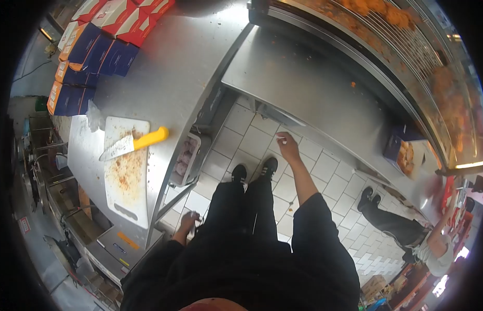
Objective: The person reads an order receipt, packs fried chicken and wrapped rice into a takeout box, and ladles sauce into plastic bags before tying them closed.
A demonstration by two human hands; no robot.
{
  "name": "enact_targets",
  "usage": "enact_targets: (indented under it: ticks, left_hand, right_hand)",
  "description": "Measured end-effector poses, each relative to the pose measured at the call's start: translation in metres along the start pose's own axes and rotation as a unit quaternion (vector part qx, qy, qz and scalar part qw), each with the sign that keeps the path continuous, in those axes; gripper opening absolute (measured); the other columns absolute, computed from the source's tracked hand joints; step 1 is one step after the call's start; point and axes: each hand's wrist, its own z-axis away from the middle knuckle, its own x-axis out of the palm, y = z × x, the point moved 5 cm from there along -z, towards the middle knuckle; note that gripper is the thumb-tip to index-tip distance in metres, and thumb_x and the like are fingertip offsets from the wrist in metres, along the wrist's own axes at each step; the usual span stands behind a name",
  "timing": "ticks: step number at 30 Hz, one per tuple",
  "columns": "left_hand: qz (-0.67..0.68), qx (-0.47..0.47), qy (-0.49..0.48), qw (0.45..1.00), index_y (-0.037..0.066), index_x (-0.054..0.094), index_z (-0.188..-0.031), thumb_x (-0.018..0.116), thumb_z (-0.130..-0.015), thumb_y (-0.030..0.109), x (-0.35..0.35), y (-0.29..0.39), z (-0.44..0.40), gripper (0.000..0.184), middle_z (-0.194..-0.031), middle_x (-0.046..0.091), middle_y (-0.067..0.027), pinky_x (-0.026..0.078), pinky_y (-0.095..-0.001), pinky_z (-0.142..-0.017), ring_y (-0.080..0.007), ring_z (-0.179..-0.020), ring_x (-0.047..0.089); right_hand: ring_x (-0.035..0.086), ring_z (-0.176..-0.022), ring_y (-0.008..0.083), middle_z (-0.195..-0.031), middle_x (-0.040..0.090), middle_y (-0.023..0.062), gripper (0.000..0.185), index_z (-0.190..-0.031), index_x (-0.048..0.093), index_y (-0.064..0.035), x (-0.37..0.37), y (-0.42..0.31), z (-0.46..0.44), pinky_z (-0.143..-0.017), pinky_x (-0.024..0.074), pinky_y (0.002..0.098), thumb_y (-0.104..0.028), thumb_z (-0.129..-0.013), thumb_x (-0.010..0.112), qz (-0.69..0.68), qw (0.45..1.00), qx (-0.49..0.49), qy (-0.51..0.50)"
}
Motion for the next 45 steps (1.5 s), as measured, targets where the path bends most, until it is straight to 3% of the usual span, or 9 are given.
enact_targets:
  ticks: [2, 3, 6, 11, 15, 23, 37, 43, 45]
  left_hand:
    - [0.052, -0.038, -0.004, 0.998, 0.005, 0.065, -0.09, 0.057, -0.088, 0.033, 0.016, -0.003, 0.009, 0.029, -0.076, 0.069, -0.0071, 0.051, -0.0334, -0.071, -0.0196, -0.076, 0.068]
    - [0.078, -0.03, 0.004, 0.996, 0.005, 0.064, -0.093, 0.058, -0.089, 0.032, 0.027, -0.004, 0.017, 0.028, -0.076, 0.069, -0.0074, 0.051, -0.0335, -0.07, -0.02, -0.074, 0.068]
    - [0.106, -0.026, 0.029, 0.994, 0.006, 0.063, -0.096, 0.057, -0.089, 0.033, 0.055, 0.036, 0.032, 0.028, -0.076, 0.069, -0.0072, 0.052, -0.0338, -0.07, -0.0199, -0.074, 0.069]
    - [-0.015, -0.149, 0.096, 0.984, 0.014, 0.063, -0.104, 0.056, -0.089, 0.042, 0.09, 0.085, 0.028, 0.033, -0.091, 0.069, -0.0145, 0.051, -0.0455, -0.077, -0.0369, -0.085, 0.066]
    - [-0.076, -0.186, 0.171, 0.965, 0.016, 0.062, -0.107, 0.057, -0.089, 0.039, 0.105, 0.104, 0.005, 0.03, -0.089, 0.069, -0.0132, 0.052, -0.0469, -0.073, -0.0354, -0.084, 0.067]
    - [-0.068, -0.231, 0.232, 0.942, 0.016, 0.062, -0.105, 0.06, -0.087, 0.035, 0.116, 0.114, -0.008, 0.026, -0.088, 0.069, -0.0116, 0.052, -0.0457, -0.073, -0.0337, -0.083, 0.067]
    - [-0.078, -0.229, 0.202, 0.949, 0.016, 0.06, -0.107, 0.06, -0.087, 0.038, 0.114, 0.117, -0.019, 0.031, -0.086, 0.069, -0.0142, 0.052, -0.0476, -0.071, -0.0358, -0.083, 0.067]
    - [-0.089, -0.129, 0.154, 0.976, 0.011, 0.062, -0.104, 0.061, -0.086, 0.036, 0.099, 0.096, -0.036, 0.031, -0.088, 0.069, -0.0179, 0.051, -0.0488, -0.073, -0.0385, -0.085, 0.066]
    - [-0.058, 0.025, 0.151, 0.986, 0.005, 0.063, -0.1, 0.062, -0.086, 0.037, 0.094, 0.093, -0.049, 0.035, -0.089, 0.067, -0.022, 0.05, -0.049, -0.075, -0.0411, -0.087, 0.065]
  right_hand:
    - [0.063, -0.097, 0.0227, -0.106, 0.067, 0.0088, 0.02, -0.107, 0.063, -0.0065, 0.008, 0.054, -0.056, -0.087, 0.0475, 0.0324, -0.006, -0.087, 0.058, 0.008, 0.998, 0.0, 0.064]
    - [0.064, -0.096, 0.0222, -0.108, 0.067, 0.009, 0.025, -0.111, 0.064, -0.0065, 0.016, 0.103, -0.095, -0.087, 0.0477, 0.0324, -0.005, -0.087, 0.057, -0.031, 0.992, -0.106, 0.064]
    - [0.063, -0.097, 0.0223, -0.108, 0.067, 0.0097, 0.026, -0.112, 0.063, -0.0057, 0.017, 0.152, -0.169, -0.087, 0.0481, 0.0327, -0.006, -0.087, 0.059, 0.076, 0.994, 0.003, 0.079]
    - [0.063, -0.099, 0.0225, -0.109, 0.067, 0.0108, 0.028, -0.113, 0.061, -0.0043, 0.048, 0.212, -0.259, -0.087, 0.0487, 0.0333, -0.008, -0.086, 0.06, 0.183, 0.976, 0.1, 0.057]
    - [0.062, -0.1, 0.0226, -0.109, 0.066, 0.0117, 0.03, -0.115, 0.06, -0.0031, 0.078, 0.256, -0.309, -0.087, 0.0492, 0.0338, -0.009, -0.086, 0.062, 0.214, 0.969, 0.115, 0.04]
    - [0.061, -0.102, 0.0229, -0.11, 0.065, 0.0134, 0.035, -0.118, 0.058, -0.0008, 0.114, 0.3, -0.37, -0.087, 0.0502, 0.0347, -0.012, -0.085, 0.064, 0.23, 0.966, 0.113, 0.014]
    - [0.06, -0.106, 0.0233, -0.11, 0.064, 0.0165, 0.046, -0.122, 0.054, 0.0032, 0.071, 0.311, -0.354, -0.087, 0.0519, 0.0363, -0.018, -0.084, 0.069, 0.201, 0.969, 0.142, 0.023]
    - [0.059, -0.108, 0.0236, -0.111, 0.063, 0.0178, 0.052, -0.124, 0.052, 0.0049, 0.004, 0.245, -0.235, -0.087, 0.0527, 0.037, -0.02, -0.083, 0.071, 0.076, 0.975, 0.202, 0.05]
    - [0.059, -0.109, 0.0236, -0.111, 0.063, 0.0182, 0.053, -0.125, 0.052, 0.0055, -0.018, 0.19, -0.163, -0.087, 0.0529, 0.0372, -0.021, -0.083, 0.072, -0.016, 0.968, 0.245, 0.041]
